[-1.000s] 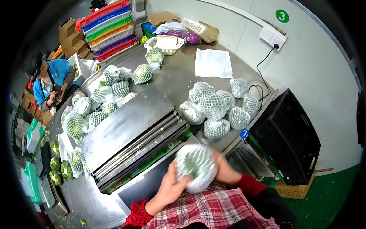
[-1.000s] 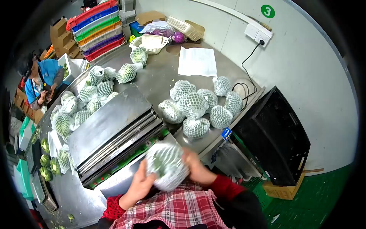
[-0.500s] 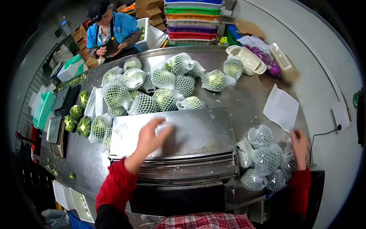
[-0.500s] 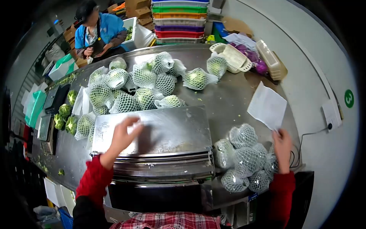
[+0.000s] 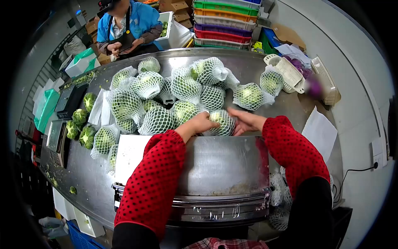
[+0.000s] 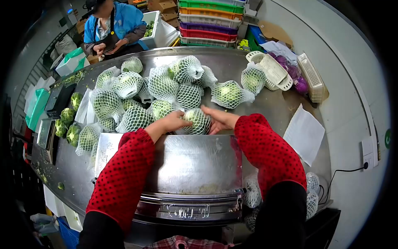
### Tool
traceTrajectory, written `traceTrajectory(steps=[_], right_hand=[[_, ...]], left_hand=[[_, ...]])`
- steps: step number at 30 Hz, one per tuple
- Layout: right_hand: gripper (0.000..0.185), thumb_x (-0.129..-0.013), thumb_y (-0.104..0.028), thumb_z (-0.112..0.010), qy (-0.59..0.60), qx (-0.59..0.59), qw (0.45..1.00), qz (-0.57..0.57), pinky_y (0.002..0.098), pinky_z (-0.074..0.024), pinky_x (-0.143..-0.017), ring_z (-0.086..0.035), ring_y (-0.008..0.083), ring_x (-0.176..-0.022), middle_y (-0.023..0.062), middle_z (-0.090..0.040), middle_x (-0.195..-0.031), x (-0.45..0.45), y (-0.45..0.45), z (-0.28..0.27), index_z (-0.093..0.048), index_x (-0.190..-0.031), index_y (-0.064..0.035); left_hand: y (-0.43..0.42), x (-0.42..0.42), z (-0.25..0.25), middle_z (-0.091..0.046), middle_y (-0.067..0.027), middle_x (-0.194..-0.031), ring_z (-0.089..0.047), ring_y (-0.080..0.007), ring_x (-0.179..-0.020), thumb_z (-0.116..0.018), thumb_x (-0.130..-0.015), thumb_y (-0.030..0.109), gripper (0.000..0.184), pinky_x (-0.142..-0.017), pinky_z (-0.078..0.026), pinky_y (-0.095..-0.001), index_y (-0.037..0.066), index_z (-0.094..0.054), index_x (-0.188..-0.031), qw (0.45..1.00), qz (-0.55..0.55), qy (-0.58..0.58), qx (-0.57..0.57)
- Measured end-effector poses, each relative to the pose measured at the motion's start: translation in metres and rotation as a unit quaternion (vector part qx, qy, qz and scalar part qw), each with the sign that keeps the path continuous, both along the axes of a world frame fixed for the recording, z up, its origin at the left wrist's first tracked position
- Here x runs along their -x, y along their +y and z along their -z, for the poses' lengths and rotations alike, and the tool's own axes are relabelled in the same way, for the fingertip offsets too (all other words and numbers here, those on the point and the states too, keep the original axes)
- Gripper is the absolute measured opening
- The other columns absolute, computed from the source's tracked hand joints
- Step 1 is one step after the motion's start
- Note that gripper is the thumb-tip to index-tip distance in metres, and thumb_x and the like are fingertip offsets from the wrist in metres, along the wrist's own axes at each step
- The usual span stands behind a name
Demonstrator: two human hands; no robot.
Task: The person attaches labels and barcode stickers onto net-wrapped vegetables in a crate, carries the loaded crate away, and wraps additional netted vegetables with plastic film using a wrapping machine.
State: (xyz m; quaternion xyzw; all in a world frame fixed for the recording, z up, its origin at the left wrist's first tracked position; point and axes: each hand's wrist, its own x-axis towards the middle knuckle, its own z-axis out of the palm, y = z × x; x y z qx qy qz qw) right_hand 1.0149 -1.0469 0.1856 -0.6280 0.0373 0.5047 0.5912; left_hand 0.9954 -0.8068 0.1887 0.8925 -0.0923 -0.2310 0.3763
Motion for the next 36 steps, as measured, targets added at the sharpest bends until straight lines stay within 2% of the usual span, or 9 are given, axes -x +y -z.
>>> traceTrajectory(steps=[4,6,7,11,19,24,28,33,36], right_hand=[[0.083,-0.088,-0.06,-0.055,-0.321,0.035,0.946,0.023,0.0298,-0.0535,-0.065,-0.063,0.0209,-0.082,0.0189,-0.06,-0.111,0.032,0.014,-0.104,-0.036,-0.142,0.0003],[0.09,-0.084,-0.058,-0.063,-0.402,0.031,0.914,0.044,0.027,-0.0462,-0.056,-0.057,0.0156,-0.072,0.0157,-0.059,-0.107,0.061,0.034,-0.138,-0.033,-0.14,0.0059],[0.09,-0.085,-0.055,-0.064,-0.423,0.044,0.905,0.018,0.0309,-0.0511,-0.067,-0.061,0.0212,-0.084,0.019,-0.059,-0.112,0.077,0.045,-0.151,-0.032,-0.141,0.0069],[0.086,-0.086,-0.051,-0.064,-0.533,-0.053,0.844,0.023,0.0389,-0.0401,-0.102,-0.054,0.0342,-0.119,0.0275,-0.055,-0.125,0.15,0.098,-0.132,-0.03,-0.141,0.0066],[0.073,-0.089,-0.044,-0.062,-0.583,0.097,0.806,0.03,0.0389,-0.0443,-0.096,-0.056,0.0336,-0.114,0.027,-0.048,-0.134,0.221,0.118,-0.12,-0.037,-0.141,0.0009],[0.042,-0.085,-0.044,-0.065,-0.556,0.403,0.727,0.002,0.0416,-0.0504,-0.061,-0.064,0.0357,-0.062,0.0153,-0.065,-0.064,0.316,0.032,-0.143,-0.072,-0.075,-0.0041],[0.051,-0.082,-0.053,-0.064,-0.425,0.515,0.74,-0.079,0.0445,-0.0503,-0.062,-0.064,0.0365,-0.064,0.0174,-0.064,-0.061,0.338,0.039,-0.124,-0.072,-0.068,-0.0046],[0.041,-0.088,-0.036,-0.063,-0.439,0.304,0.844,0.061,0.0363,-0.0465,-0.053,-0.059,0.0223,-0.052,0.0142,-0.061,-0.059,0.334,0.034,-0.088,-0.068,-0.073,0.0009],[0.03,-0.096,-0.019,-0.05,-0.161,-0.026,0.965,0.205,0.0255,-0.0385,-0.042,-0.052,0.0147,-0.047,0.0093,-0.057,-0.06,0.387,0.023,-0.14,-0.052,-0.071,-0.0025]], left_hand=[[0.012,0.042,-0.07,-0.068,-0.0214,-0.099,-0.067,-0.0269,-0.091,-0.075,-0.078,0.039,0.069,-0.08,-0.052,-0.0347,0.002,-0.053,-0.131,0.982,-0.122,-0.076,0.125],[0.03,0.09,-0.129,-0.059,-0.0074,-0.069,-0.055,-0.0164,-0.061,-0.074,-0.079,0.038,0.059,-0.057,-0.046,-0.0311,0.005,-0.058,-0.125,0.969,-0.129,-0.163,0.133],[0.042,0.111,-0.136,-0.055,-0.006,-0.066,-0.049,-0.0153,-0.058,-0.075,-0.079,0.036,0.055,-0.055,-0.043,-0.0295,0.004,-0.061,-0.121,0.953,-0.132,-0.189,0.197],[0.078,0.229,-0.182,-0.057,-0.0097,-0.074,-0.054,-0.0175,-0.058,-0.079,-0.076,0.027,0.051,-0.054,-0.045,-0.0309,0.004,-0.062,-0.119,0.928,-0.145,-0.329,0.094],[0.117,0.304,-0.135,-0.061,-0.0162,-0.099,-0.061,-0.0171,-0.079,-0.075,-0.082,0.025,0.058,-0.062,-0.051,-0.03,0.002,-0.054,-0.13,0.918,-0.206,-0.198,0.276],[0.214,0.34,-0.09,-0.062,-0.0168,-0.062,-0.062,-0.0339,-0.054,-0.074,-0.077,0.042,0.042,-0.051,-0.047,-0.0425,0.002,-0.067,-0.069,0.876,-0.162,-0.367,-0.268],[0.198,0.331,-0.098,-0.061,-0.0185,-0.057,-0.064,-0.0339,-0.057,-0.065,-0.079,0.055,0.059,-0.055,-0.049,-0.0422,0.001,-0.066,-0.056,0.9,-0.139,-0.247,-0.332],[0.18,0.319,-0.08,-0.065,-0.0193,-0.069,-0.064,-0.0386,-0.066,-0.064,-0.079,0.032,0.031,-0.063,-0.052,-0.0459,0.003,-0.07,-0.07,0.956,-0.14,-0.174,-0.19],[0.201,0.359,-0.134,-0.053,-0.0044,-0.051,-0.052,-0.0139,-0.044,-0.055,-0.091,0.014,0.024,-0.041,-0.04,-0.0266,0.001,-0.059,-0.071,0.931,-0.182,0.127,0.29]])
